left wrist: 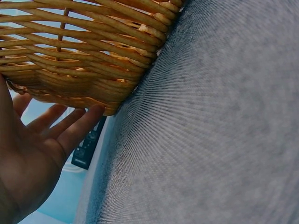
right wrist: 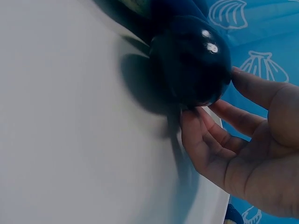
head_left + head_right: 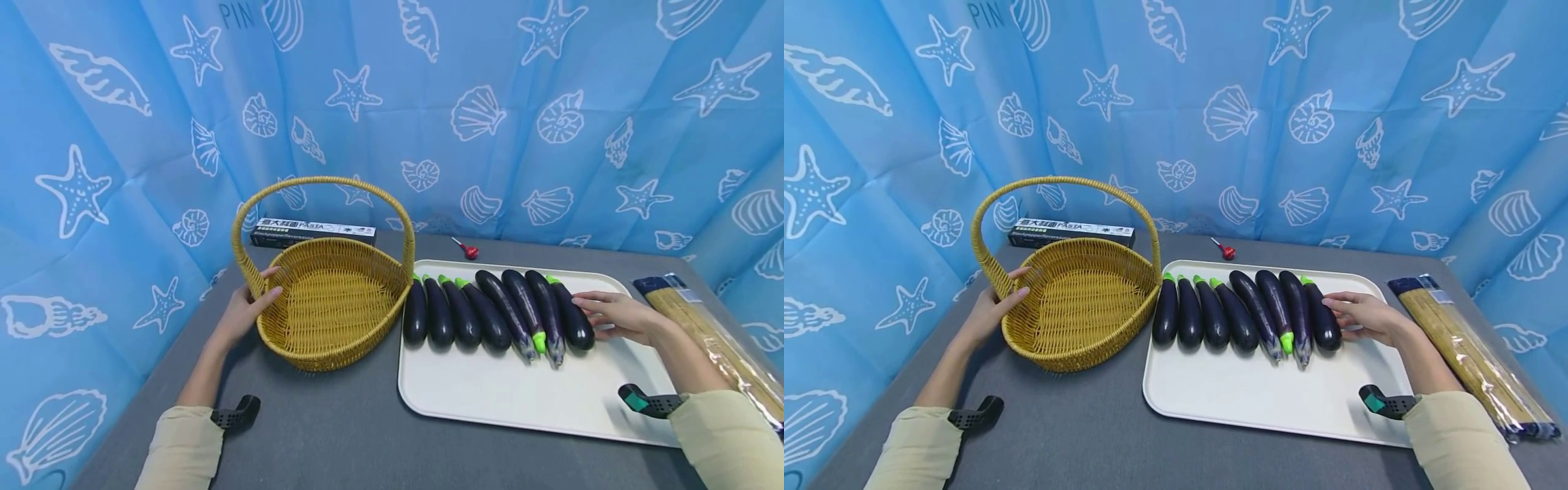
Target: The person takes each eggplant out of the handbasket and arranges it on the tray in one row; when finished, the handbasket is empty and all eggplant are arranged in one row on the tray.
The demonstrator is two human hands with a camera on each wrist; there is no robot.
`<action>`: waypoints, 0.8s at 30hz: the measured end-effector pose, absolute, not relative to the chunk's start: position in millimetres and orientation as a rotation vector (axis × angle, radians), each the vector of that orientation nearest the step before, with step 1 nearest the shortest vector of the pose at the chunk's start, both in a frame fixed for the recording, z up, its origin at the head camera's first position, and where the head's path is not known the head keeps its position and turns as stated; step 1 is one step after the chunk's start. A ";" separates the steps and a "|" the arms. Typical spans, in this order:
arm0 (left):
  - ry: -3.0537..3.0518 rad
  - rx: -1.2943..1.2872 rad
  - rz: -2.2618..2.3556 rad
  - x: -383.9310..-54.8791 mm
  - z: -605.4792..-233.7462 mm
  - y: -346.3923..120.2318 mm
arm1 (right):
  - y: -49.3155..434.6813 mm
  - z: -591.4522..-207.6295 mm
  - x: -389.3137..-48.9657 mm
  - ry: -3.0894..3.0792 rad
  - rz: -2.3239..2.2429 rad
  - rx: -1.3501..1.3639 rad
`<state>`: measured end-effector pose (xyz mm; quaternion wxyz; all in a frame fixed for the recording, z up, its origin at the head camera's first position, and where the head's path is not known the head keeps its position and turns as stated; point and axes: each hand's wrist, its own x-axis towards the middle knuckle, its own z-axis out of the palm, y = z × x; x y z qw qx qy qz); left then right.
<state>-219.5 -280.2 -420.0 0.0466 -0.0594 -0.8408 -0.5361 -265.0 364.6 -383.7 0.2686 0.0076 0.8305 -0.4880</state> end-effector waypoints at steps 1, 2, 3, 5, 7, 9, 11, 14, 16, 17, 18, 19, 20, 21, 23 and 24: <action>-2.566 -0.180 -1.636 -219.5 -420.2 -280.1 | 364.6 -383.8 -264.6 2.240 -1.318 0.022; -2.567 -0.180 -1.635 -219.6 -420.4 -280.2 | 364.5 -384.0 -264.4 2.242 -1.317 0.022; -2.567 -0.181 -1.632 -219.5 -420.3 -280.3 | 364.5 -384.3 -264.4 2.242 -1.317 0.022; -2.565 -0.181 -1.632 -219.5 -420.1 -280.5 | 364.0 -384.8 -264.6 2.243 -1.315 0.024; -2.567 -0.183 -1.630 -219.3 -419.5 -280.9 | 364.0 -385.3 -264.9 2.240 -1.316 0.024; -2.567 -0.183 -1.629 -218.8 -418.7 -281.3 | 364.0 -385.7 -265.3 2.234 -1.322 0.016; -2.567 -0.182 -1.630 -218.3 -418.1 -281.4 | 364.9 -385.9 -265.7 2.224 -1.334 0.016; -2.567 -0.185 -1.627 -218.2 -417.9 -282.1 | 366.7 -386.4 -266.6 2.212 -1.349 0.019; -2.575 -0.186 -1.618 -218.1 -417.7 -283.2 | 368.1 -387.0 -267.1 2.206 -1.354 0.033; -2.581 -0.185 -1.613 -218.2 -417.3 -284.1 | 369.4 -387.3 -267.2 2.204 -1.354 0.027; -2.595 -0.182 -1.602 -218.2 -416.4 -285.1 | 370.2 -387.5 -266.9 2.202 -1.356 0.029; -2.613 -0.178 -1.591 -218.2 -415.4 -286.5 | 371.2 -387.6 -266.5 2.202 -1.358 0.028; -2.623 -0.177 -1.596 -218.4 -414.5 -288.6 | 372.2 -387.8 -265.8 2.205 -1.358 0.015; -2.622 -0.185 -1.608 -218.1 -412.9 -291.3 | 373.4 -387.7 -264.7 2.214 -1.356 -0.004; -2.603 -0.205 -1.654 -216.8 -408.0 -297.3 | 377.1 -388.4 -262.9 2.262 -1.356 -0.064; -2.585 -0.216 -1.677 -215.8 -404.7 -300.8 | 378.3 -388.7 -262.6 2.311 -1.327 -0.096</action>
